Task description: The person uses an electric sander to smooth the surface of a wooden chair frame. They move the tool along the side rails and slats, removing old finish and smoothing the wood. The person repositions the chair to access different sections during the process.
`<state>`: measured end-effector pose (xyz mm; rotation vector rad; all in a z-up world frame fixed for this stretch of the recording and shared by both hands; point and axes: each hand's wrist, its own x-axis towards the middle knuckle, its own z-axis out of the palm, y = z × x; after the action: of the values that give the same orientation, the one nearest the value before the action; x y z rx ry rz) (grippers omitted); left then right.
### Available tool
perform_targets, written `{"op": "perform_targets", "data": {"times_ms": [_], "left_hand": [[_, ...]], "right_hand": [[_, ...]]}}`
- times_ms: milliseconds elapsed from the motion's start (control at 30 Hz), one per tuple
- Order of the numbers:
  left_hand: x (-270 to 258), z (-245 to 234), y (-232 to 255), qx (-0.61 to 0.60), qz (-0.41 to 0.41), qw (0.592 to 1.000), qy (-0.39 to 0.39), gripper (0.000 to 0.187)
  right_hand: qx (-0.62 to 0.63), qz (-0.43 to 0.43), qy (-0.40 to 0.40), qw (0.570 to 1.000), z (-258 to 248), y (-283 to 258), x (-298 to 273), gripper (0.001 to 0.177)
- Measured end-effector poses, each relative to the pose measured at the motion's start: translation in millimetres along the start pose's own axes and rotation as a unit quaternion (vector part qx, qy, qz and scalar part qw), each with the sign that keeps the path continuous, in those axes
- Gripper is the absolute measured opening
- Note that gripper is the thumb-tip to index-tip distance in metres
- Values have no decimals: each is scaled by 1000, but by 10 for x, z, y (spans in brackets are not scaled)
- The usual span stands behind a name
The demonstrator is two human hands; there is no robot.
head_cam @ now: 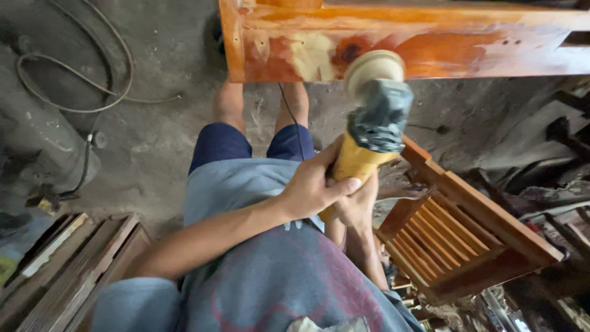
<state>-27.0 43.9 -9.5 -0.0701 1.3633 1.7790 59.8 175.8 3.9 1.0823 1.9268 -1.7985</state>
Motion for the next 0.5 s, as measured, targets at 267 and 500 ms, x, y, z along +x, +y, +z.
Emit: {"op": "perform_targets", "data": {"times_ms": [267, 500], "left_hand": [[-223, -324, 19, -54, -2, 996, 72, 74], [-73, -160, -24, -43, -34, 998, 32, 68]], "right_hand": [[-45, 0, -93, 995, 364, 17, 154, 71], [3, 15, -45, 999, 199, -105, 125, 70]]}}
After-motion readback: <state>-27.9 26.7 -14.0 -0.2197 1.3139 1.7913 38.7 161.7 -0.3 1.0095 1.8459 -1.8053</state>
